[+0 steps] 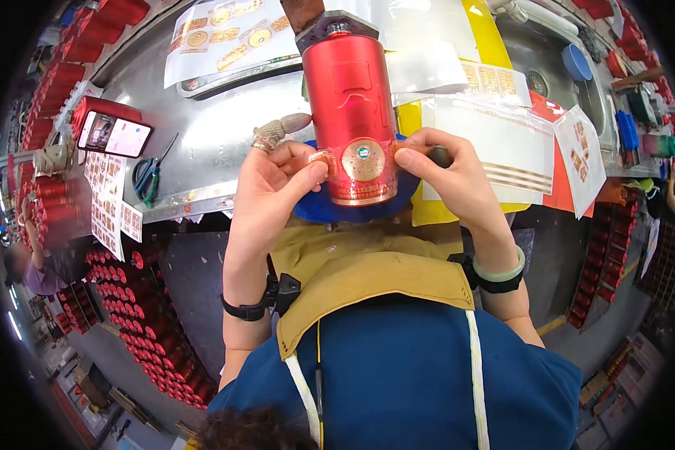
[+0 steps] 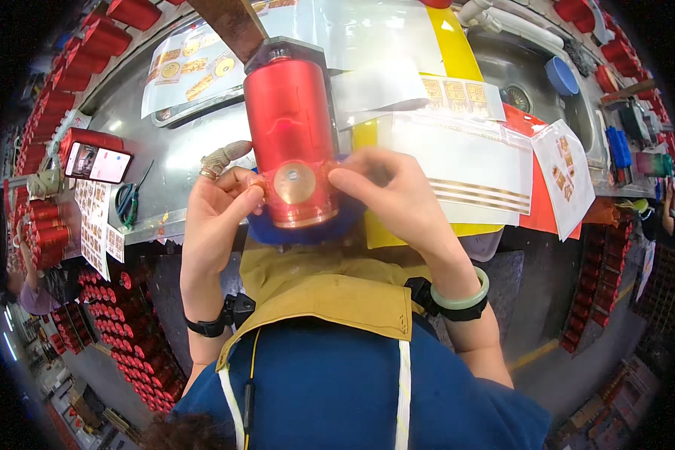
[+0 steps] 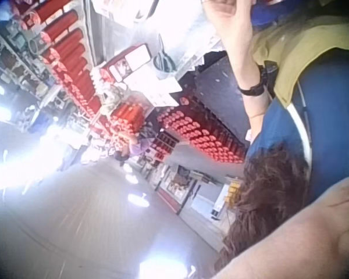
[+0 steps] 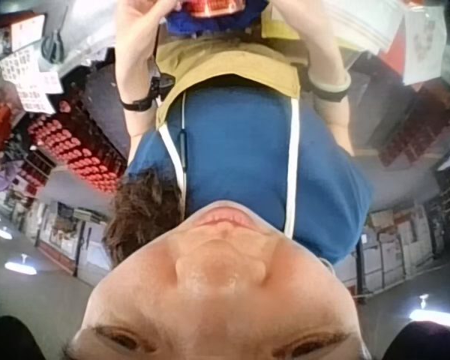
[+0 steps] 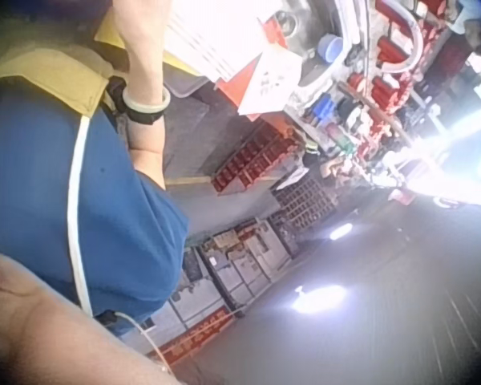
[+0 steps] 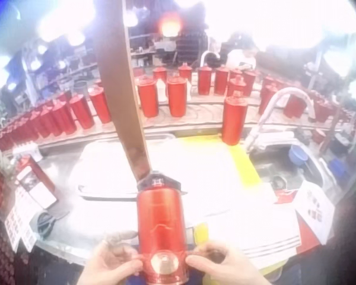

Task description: Applying and smoothing decorative labels on red cylindrical bottles on an assembly floor.

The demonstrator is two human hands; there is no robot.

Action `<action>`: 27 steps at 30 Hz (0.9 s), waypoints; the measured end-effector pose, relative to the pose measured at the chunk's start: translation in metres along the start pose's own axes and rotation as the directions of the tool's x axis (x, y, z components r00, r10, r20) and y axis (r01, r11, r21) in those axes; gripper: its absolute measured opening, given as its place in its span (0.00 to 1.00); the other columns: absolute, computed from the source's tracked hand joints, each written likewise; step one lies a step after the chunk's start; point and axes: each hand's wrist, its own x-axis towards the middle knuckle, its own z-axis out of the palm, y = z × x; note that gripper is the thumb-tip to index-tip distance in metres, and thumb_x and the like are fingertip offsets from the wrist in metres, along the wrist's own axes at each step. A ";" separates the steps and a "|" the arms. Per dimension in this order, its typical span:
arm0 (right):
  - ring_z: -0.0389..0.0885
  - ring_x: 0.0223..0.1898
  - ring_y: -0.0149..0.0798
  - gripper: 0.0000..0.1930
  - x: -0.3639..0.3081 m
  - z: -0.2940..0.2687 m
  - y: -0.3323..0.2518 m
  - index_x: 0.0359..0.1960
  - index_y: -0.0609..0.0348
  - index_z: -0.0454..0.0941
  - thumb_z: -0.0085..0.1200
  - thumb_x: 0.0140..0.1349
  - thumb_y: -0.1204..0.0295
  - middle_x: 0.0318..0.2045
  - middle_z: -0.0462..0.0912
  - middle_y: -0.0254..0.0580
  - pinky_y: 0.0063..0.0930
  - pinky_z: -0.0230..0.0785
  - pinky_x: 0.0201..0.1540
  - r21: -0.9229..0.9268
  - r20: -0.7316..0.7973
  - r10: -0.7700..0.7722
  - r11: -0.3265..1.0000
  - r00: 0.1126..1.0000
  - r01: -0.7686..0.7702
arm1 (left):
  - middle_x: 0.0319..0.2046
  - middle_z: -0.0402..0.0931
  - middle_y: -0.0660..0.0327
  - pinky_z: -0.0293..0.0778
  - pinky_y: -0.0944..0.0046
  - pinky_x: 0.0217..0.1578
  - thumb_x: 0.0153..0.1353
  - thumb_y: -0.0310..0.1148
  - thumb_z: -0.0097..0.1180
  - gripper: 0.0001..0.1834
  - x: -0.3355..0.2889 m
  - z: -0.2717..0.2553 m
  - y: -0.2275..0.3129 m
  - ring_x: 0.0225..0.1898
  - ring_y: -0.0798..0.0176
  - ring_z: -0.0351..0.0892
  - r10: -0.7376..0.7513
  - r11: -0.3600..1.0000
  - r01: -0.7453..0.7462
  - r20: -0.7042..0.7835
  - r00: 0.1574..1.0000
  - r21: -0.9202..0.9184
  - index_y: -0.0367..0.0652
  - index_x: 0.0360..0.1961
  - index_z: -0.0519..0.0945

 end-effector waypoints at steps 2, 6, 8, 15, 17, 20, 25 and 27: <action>0.79 0.40 0.26 0.11 0.000 0.001 0.002 0.41 0.66 0.86 0.64 0.67 0.68 0.35 0.87 0.34 0.23 0.72 0.49 0.020 0.012 -0.015 1.000 1.000 0.015 | 0.42 0.79 0.62 0.73 0.68 0.41 0.68 0.24 0.63 0.32 0.000 -0.003 -0.001 0.42 0.70 0.78 -0.017 1.000 0.017 -0.015 1.000 -0.013 0.37 0.71 0.66; 0.79 0.41 0.26 0.11 -0.001 0.000 0.002 0.42 0.66 0.86 0.64 0.67 0.68 0.35 0.86 0.34 0.23 0.72 0.48 0.020 0.021 -0.002 1.000 1.000 0.001 | 0.43 0.79 0.62 0.73 0.69 0.40 0.67 0.24 0.64 0.32 0.002 -0.005 0.001 0.42 0.70 0.79 -0.050 0.998 0.050 -0.011 0.999 -0.028 0.38 0.70 0.67; 0.79 0.41 0.25 0.11 -0.001 0.001 0.002 0.42 0.66 0.85 0.64 0.68 0.68 0.36 0.86 0.34 0.23 0.72 0.48 0.012 0.015 -0.026 1.000 1.000 0.026 | 0.43 0.79 0.62 0.73 0.69 0.40 0.67 0.24 0.64 0.32 0.004 -0.004 0.000 0.42 0.70 0.79 -0.052 0.998 0.051 -0.013 0.999 -0.037 0.38 0.70 0.67; 0.79 0.41 0.25 0.11 0.001 0.001 0.005 0.43 0.66 0.85 0.63 0.68 0.68 0.36 0.86 0.34 0.23 0.72 0.48 0.032 0.016 -0.045 0.999 0.999 0.045 | 0.41 0.80 0.59 0.77 0.65 0.41 0.66 0.25 0.67 0.31 0.004 -0.004 0.002 0.43 0.66 0.80 -0.033 0.997 0.034 0.013 0.999 -0.066 0.36 0.67 0.67; 0.79 0.41 0.26 0.12 0.001 0.001 0.004 0.43 0.66 0.85 0.63 0.68 0.68 0.36 0.86 0.34 0.23 0.72 0.48 0.017 0.021 -0.029 0.999 0.999 0.029 | 0.41 0.80 0.58 0.77 0.65 0.41 0.66 0.25 0.67 0.31 0.004 -0.003 0.003 0.43 0.66 0.80 -0.036 0.997 0.036 0.004 0.999 -0.074 0.36 0.67 0.66; 0.79 0.40 0.26 0.12 0.000 0.002 -0.002 0.43 0.66 0.86 0.63 0.68 0.68 0.35 0.86 0.34 0.24 0.72 0.47 -0.042 0.022 -0.044 0.998 0.999 0.045 | 0.41 0.80 0.58 0.77 0.65 0.41 0.66 0.25 0.67 0.31 0.005 -0.003 0.001 0.43 0.65 0.80 -0.040 0.995 0.041 0.005 0.999 -0.087 0.35 0.66 0.66; 0.79 0.40 0.26 0.12 0.001 0.001 0.006 0.43 0.67 0.86 0.63 0.68 0.68 0.35 0.87 0.34 0.23 0.72 0.47 0.000 0.002 -0.013 1.000 1.000 0.013 | 0.41 0.79 0.62 0.74 0.68 0.40 0.67 0.25 0.65 0.33 0.004 -0.002 0.000 0.41 0.69 0.79 -0.048 0.997 0.047 -0.014 0.999 -0.060 0.38 0.70 0.66; 0.79 0.41 0.26 0.12 0.001 0.001 0.007 0.43 0.67 0.86 0.63 0.68 0.68 0.36 0.87 0.34 0.23 0.71 0.47 0.029 0.001 -0.015 0.999 1.000 0.015 | 0.41 0.80 0.62 0.74 0.68 0.40 0.67 0.25 0.65 0.33 0.004 -0.002 0.001 0.41 0.69 0.79 -0.044 0.997 0.044 -0.001 0.999 -0.064 0.38 0.70 0.66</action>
